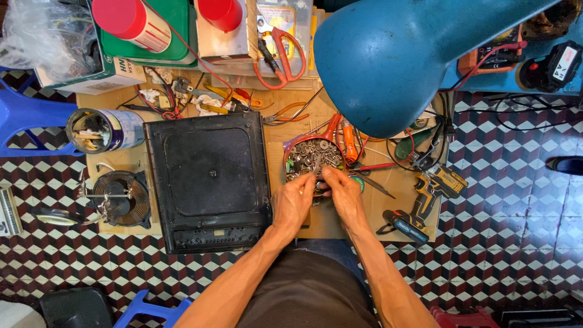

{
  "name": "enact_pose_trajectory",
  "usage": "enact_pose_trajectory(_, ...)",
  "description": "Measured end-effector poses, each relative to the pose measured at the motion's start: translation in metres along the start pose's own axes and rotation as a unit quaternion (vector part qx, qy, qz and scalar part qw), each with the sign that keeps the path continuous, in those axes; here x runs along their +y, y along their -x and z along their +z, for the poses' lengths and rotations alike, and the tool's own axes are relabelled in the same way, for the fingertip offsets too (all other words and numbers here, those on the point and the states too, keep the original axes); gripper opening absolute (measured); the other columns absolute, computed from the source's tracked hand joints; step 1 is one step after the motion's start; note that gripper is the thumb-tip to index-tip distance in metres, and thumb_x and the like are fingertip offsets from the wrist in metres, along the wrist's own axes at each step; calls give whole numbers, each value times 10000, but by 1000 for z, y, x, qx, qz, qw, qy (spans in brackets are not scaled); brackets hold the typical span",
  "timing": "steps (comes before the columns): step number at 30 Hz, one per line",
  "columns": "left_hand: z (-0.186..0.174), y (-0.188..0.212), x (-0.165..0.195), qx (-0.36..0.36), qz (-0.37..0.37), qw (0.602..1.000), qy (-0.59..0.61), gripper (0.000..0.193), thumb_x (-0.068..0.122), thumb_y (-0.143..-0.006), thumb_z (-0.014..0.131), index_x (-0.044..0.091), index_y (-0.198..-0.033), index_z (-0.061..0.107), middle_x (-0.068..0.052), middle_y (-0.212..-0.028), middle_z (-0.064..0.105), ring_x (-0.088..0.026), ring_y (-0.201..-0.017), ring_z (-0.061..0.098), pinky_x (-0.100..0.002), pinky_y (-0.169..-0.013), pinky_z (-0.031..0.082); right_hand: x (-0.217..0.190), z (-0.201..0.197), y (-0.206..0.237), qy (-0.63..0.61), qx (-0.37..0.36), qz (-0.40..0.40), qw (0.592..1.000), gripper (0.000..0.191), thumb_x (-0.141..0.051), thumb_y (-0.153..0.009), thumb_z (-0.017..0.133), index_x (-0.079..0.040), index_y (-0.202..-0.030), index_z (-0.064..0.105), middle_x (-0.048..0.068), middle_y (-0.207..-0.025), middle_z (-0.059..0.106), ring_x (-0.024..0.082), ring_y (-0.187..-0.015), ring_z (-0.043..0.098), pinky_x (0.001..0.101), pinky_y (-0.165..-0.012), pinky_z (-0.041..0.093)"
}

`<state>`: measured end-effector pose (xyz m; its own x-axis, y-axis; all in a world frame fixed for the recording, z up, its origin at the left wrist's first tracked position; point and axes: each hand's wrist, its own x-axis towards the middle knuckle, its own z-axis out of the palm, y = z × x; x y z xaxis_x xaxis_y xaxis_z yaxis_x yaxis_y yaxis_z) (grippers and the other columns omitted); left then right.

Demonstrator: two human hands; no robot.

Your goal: The person searches through a container of screws, selects a screw, and uses a power drill to fasten it into the internal circuit board of a disassembled induction cooktop. They then place the cooktop's glass top back onto the chassis and flip the unit over to continue securing the casing with the drill.

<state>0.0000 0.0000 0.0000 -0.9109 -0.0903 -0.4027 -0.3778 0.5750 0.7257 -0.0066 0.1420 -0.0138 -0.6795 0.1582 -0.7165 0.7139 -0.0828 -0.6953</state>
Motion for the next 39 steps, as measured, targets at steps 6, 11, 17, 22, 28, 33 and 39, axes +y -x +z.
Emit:
enact_pose_trajectory(6,-6,6,25,-93,135,984,-76,461,268,-935,641,107,-1367,632,-235,-739,705,-415,-639,705,-514,-611,551,-4,4,4,-57,11,-64,996,317,-207,-1054,577,78,-1004,705,107,-899,730,125,-734,644,270,-662,530)
enact_pose_trajectory(11,-22,-19,14,-57,107,989,-87,482,309,-945,658,109,-1379,598,-241,-748,708,-432,-664,705,-525,-612,553,-18,-27,-6,81,67,-83,991,287,-237,-1044,508,1,-963,647,111,-832,726,137,-638,668,288,-553,527)
enact_pose_trajectory(17,-23,-67,4,-107,128,974,-155,559,292,-921,693,74,-1409,529,-272,-729,693,-456,-693,697,-536,-666,551,-25,-44,-8,209,118,-66,969,276,-220,-1037,517,39,-1028,614,138,-776,719,162,-608,639,328,-574,516)
enact_pose_trajectory(22,-22,-65,0,-111,142,968,-172,429,279,-909,710,84,-1275,603,-253,-751,703,-443,-722,701,-536,-654,544,-23,-52,-11,264,114,-125,950,425,-175,-996,481,-7,-1380,546,116,-805,731,182,-623,673,343,-603,539)
enact_pose_trajectory(28,-29,-48,-5,-137,140,962,-188,313,256,-937,695,86,-1196,646,-225,-749,709,-413,-726,710,-522,-641,544,-24,-55,-14,261,104,-96,955,430,-207,-1009,494,3,-1381,536,122,-824,734,195,-655,708,351,-627,547)
enact_pose_trajectory(33,-30,-47,3,-129,98,969,-184,273,317,-966,713,113,-1145,695,-215,-751,709,-391,-710,714,-507,-641,551,-30,-62,-15,259,130,-83,953,398,-230,-1004,514,-27,-1330,618,116,-821,741,192,-660,698,356,-639,544)
enact_pose_trajectory(39,-17,-69,10,-74,141,979,-129,421,206,-898,706,46,-1274,605,-243,-724,699,-433,-665,694,-539,-612,534,-23,-72,-5,309,155,-127,930,343,-296,-1009,589,-21,-1177,709,172,-846,709,272,-765,664,395,-720,503)
